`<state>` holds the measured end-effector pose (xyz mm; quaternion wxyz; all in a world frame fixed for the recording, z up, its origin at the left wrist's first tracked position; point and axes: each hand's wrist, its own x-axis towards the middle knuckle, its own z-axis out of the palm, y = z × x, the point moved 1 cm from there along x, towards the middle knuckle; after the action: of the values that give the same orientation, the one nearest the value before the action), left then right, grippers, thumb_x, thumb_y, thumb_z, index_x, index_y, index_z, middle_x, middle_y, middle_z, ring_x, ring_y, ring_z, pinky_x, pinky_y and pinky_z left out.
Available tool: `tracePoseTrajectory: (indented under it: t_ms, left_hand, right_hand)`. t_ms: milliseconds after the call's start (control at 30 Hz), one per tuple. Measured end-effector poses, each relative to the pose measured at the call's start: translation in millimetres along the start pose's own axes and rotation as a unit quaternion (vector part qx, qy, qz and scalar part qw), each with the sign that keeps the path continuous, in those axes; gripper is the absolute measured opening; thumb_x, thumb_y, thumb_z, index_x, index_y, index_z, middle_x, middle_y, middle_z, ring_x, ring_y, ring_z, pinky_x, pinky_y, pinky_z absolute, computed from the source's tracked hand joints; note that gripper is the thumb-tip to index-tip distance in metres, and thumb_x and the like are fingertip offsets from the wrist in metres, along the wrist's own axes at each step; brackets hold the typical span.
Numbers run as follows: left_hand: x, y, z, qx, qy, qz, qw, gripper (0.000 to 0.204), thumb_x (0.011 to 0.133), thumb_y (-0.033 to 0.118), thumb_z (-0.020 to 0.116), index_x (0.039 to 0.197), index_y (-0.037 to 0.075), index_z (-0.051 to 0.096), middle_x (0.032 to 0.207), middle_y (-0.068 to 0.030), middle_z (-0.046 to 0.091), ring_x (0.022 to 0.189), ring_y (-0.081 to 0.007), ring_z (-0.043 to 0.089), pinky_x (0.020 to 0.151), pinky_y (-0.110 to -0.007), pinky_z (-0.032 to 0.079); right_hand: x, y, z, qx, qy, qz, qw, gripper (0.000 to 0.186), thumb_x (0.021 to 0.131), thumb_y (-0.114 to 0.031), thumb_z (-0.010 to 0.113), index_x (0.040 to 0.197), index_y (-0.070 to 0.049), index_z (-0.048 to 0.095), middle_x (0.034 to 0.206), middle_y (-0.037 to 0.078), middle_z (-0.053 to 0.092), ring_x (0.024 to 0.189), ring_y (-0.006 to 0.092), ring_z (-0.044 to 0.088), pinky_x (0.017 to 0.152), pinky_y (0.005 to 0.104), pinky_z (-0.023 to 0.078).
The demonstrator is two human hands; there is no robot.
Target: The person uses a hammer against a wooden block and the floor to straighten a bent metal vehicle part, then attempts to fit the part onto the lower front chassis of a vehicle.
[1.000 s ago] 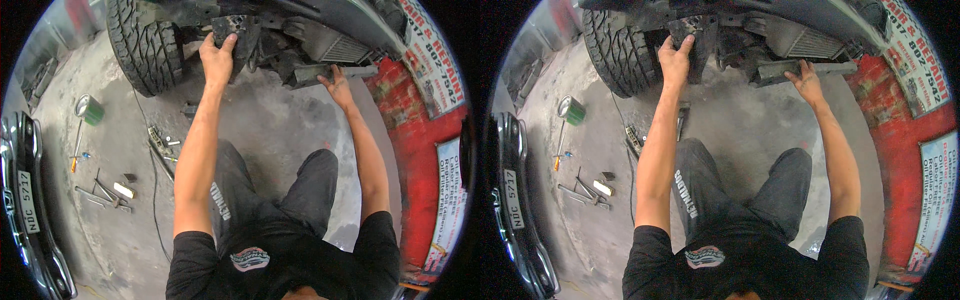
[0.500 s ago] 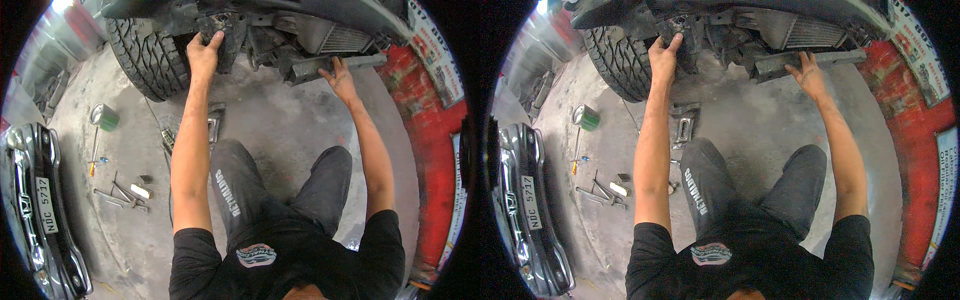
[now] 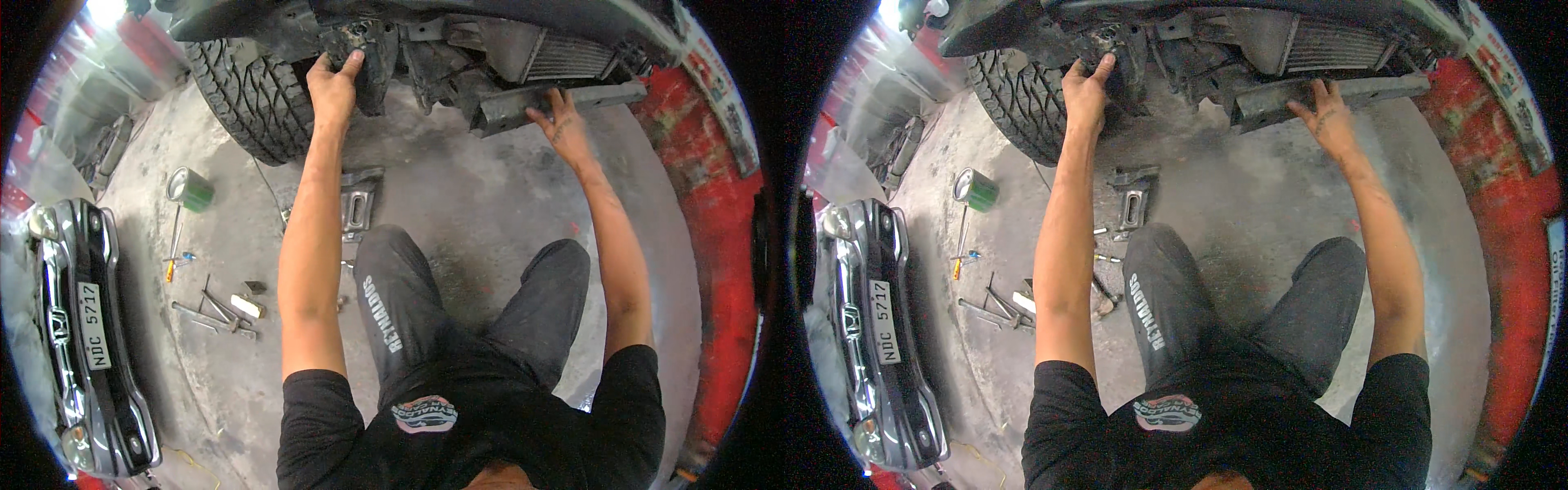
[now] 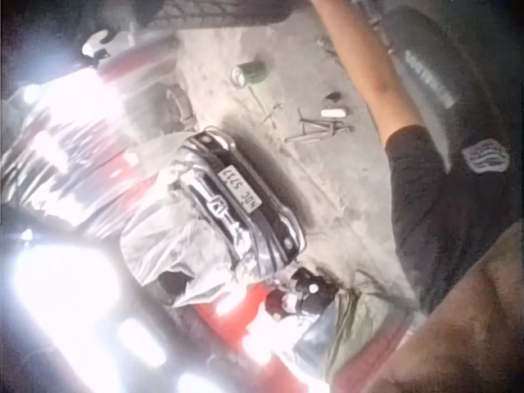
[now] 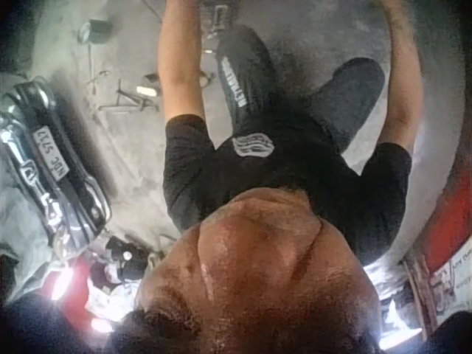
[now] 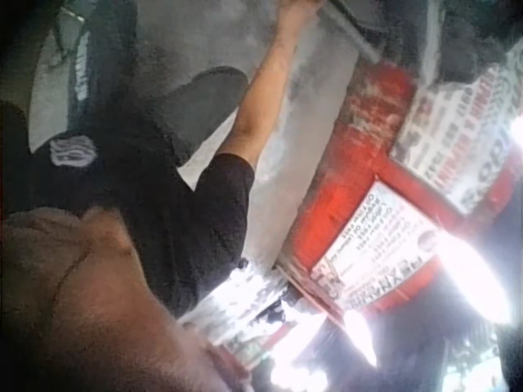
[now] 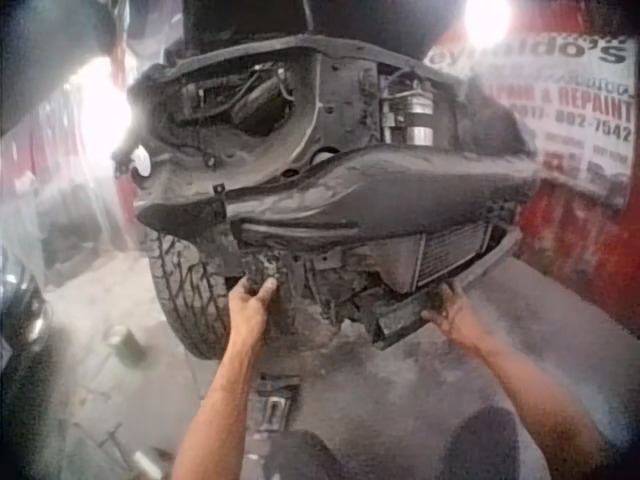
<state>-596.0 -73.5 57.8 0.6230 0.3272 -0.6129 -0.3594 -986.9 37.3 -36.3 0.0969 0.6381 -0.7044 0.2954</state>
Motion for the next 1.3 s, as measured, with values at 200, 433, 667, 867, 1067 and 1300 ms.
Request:
tracePoseTrajectory:
  t_ms: [200,433,667,867,1067,1300]
  left_hand:
    - [1,-4,-1,-0.081,-0.003,-0.035,0.996,0.030,0.094,0.006,0.071,0.120,-0.006,0.063,0.112,-0.0123,0.071,0.097,-0.0217,0.066,0.089,-0.035,0.052]
    - [-20,6,-1,-0.071,-0.010,-0.020,0.997,0.030,0.094,0.005,0.071,0.121,-0.006,0.063,0.114,-0.0125,0.070,0.101,-0.0212,0.065,0.090,-0.034,0.051]
    - [-42,-20,-19,-0.011,0.003,-0.040,0.999,0.031,0.094,0.010,0.072,0.120,-0.005,0.065,0.110,-0.0088,0.072,0.096,-0.0165,0.066,0.090,-0.031,0.050]
    - [-48,-17,-13,-0.021,0.003,-0.046,0.999,0.030,0.095,0.011,0.072,0.120,-0.004,0.065,0.109,-0.0077,0.071,0.095,-0.0159,0.065,0.088,-0.030,0.050]
    - [-35,-9,-11,-0.041,0.003,-0.013,0.999,0.028,0.095,0.011,0.071,0.118,-0.004,0.066,0.109,-0.0076,0.072,0.096,-0.0159,0.065,0.089,-0.031,0.050]
    - [-27,-2,-3,-0.064,0.011,0.006,0.998,0.027,0.093,0.009,0.073,0.116,-0.004,0.067,0.107,-0.0084,0.072,0.094,-0.0168,0.065,0.088,-0.031,0.050]
  right_hand:
    - [2,-1,1,-0.005,0.003,0.005,1.000,0.088,0.093,-0.064,0.058,0.147,0.004,0.044,0.152,0.036,0.037,0.137,0.0500,0.045,0.111,0.0501,0.042]
    - [3,-1,-4,-0.004,-0.007,0.008,1.000,0.086,0.094,-0.063,0.058,0.147,0.004,0.044,0.153,0.035,0.037,0.137,0.0493,0.045,0.111,0.0506,0.042]
    - [2,-3,1,0.003,0.003,0.000,1.000,0.084,0.094,-0.061,0.059,0.146,0.003,0.045,0.149,0.038,0.039,0.136,0.0510,0.045,0.110,0.0509,0.043]
    - [2,3,7,-0.014,0.020,-0.009,1.000,0.084,0.094,-0.058,0.062,0.146,0.006,0.044,0.149,0.039,0.039,0.136,0.0517,0.044,0.111,0.0505,0.042]
    - [-1,-12,-2,0.014,0.008,0.007,1.000,0.084,0.094,-0.058,0.061,0.145,0.006,0.045,0.149,0.039,0.039,0.137,0.0512,0.043,0.111,0.0500,0.043]
    - [0,-8,2,-0.022,0.024,-0.013,0.999,0.084,0.094,-0.059,0.061,0.144,0.007,0.046,0.150,0.037,0.038,0.132,0.0495,0.051,0.108,0.0491,0.045]
